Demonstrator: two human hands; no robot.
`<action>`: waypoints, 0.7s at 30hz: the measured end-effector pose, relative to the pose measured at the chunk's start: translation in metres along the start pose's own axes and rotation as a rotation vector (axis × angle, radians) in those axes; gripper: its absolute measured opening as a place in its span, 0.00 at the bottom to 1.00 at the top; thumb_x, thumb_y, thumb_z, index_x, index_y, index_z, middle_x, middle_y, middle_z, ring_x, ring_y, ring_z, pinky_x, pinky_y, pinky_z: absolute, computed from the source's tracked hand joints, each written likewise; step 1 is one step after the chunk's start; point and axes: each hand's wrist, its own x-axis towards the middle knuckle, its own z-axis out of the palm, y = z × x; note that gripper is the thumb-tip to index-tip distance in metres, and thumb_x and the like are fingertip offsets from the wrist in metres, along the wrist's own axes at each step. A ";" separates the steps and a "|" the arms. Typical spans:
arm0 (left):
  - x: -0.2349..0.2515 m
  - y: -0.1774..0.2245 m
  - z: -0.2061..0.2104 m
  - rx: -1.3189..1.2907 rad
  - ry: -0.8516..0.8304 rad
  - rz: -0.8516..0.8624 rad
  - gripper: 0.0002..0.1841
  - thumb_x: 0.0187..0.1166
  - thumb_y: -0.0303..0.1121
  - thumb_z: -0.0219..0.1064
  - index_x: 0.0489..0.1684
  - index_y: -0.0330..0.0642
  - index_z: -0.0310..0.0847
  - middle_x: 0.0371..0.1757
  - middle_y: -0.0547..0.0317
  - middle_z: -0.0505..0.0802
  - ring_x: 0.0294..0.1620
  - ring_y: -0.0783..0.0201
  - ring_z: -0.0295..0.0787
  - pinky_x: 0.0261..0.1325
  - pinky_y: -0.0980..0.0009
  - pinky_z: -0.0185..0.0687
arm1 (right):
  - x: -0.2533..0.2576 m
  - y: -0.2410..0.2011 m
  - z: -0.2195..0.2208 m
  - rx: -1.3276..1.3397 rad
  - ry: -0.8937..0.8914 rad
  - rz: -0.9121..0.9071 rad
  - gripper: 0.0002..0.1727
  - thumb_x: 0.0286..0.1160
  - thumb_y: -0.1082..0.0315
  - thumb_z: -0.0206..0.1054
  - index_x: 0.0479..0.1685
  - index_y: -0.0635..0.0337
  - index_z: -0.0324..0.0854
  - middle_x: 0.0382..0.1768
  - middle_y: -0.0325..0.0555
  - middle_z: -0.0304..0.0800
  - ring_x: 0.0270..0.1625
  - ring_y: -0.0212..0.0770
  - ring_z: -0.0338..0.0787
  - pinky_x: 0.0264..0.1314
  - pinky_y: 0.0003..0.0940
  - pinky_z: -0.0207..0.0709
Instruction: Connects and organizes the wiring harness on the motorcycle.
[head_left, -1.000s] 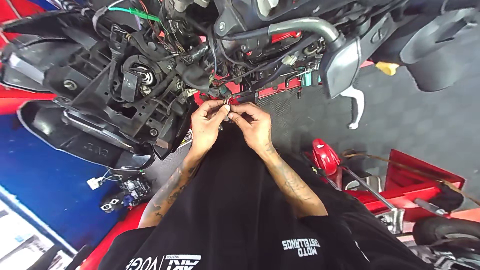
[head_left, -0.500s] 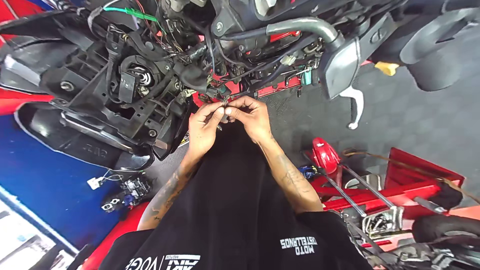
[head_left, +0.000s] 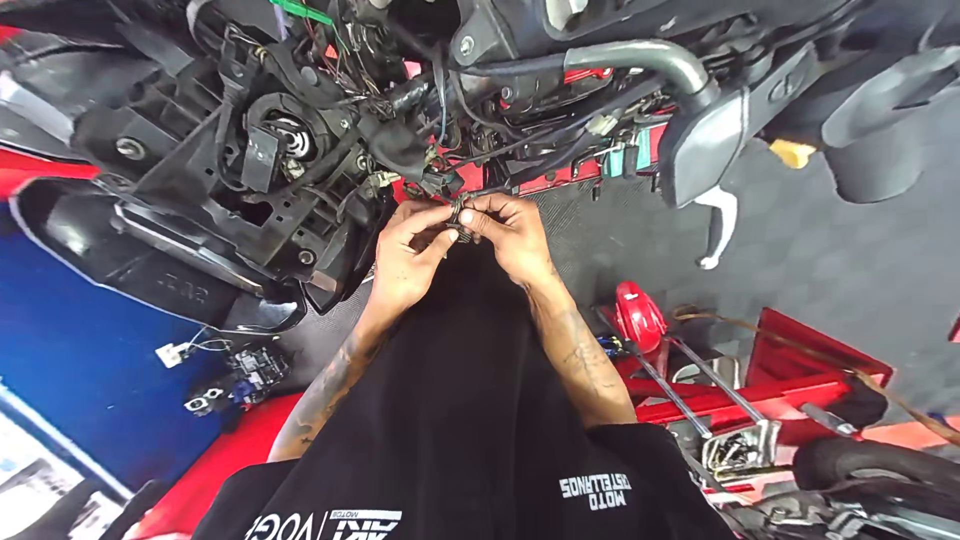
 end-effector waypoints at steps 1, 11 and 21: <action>0.000 0.001 -0.001 0.004 -0.006 -0.007 0.17 0.75 0.25 0.75 0.62 0.41 0.90 0.62 0.53 0.89 0.54 0.65 0.91 0.55 0.69 0.92 | -0.001 0.000 0.000 0.014 0.002 0.009 0.04 0.79 0.73 0.69 0.44 0.64 0.88 0.34 0.40 0.92 0.32 0.30 0.87 0.37 0.26 0.84; -0.001 0.004 -0.005 0.117 -0.012 0.016 0.16 0.76 0.28 0.75 0.63 0.44 0.90 0.60 0.54 0.89 0.53 0.67 0.91 0.54 0.71 0.92 | 0.000 0.004 -0.001 0.092 -0.104 0.035 0.06 0.84 0.73 0.63 0.46 0.65 0.85 0.32 0.39 0.91 0.32 0.29 0.88 0.40 0.27 0.85; -0.002 0.003 -0.009 0.181 -0.025 0.067 0.16 0.77 0.29 0.74 0.62 0.44 0.91 0.62 0.53 0.89 0.54 0.67 0.91 0.57 0.71 0.91 | 0.007 -0.005 -0.007 -0.212 -0.154 -0.079 0.06 0.73 0.72 0.76 0.42 0.65 0.90 0.33 0.40 0.93 0.31 0.27 0.89 0.40 0.24 0.86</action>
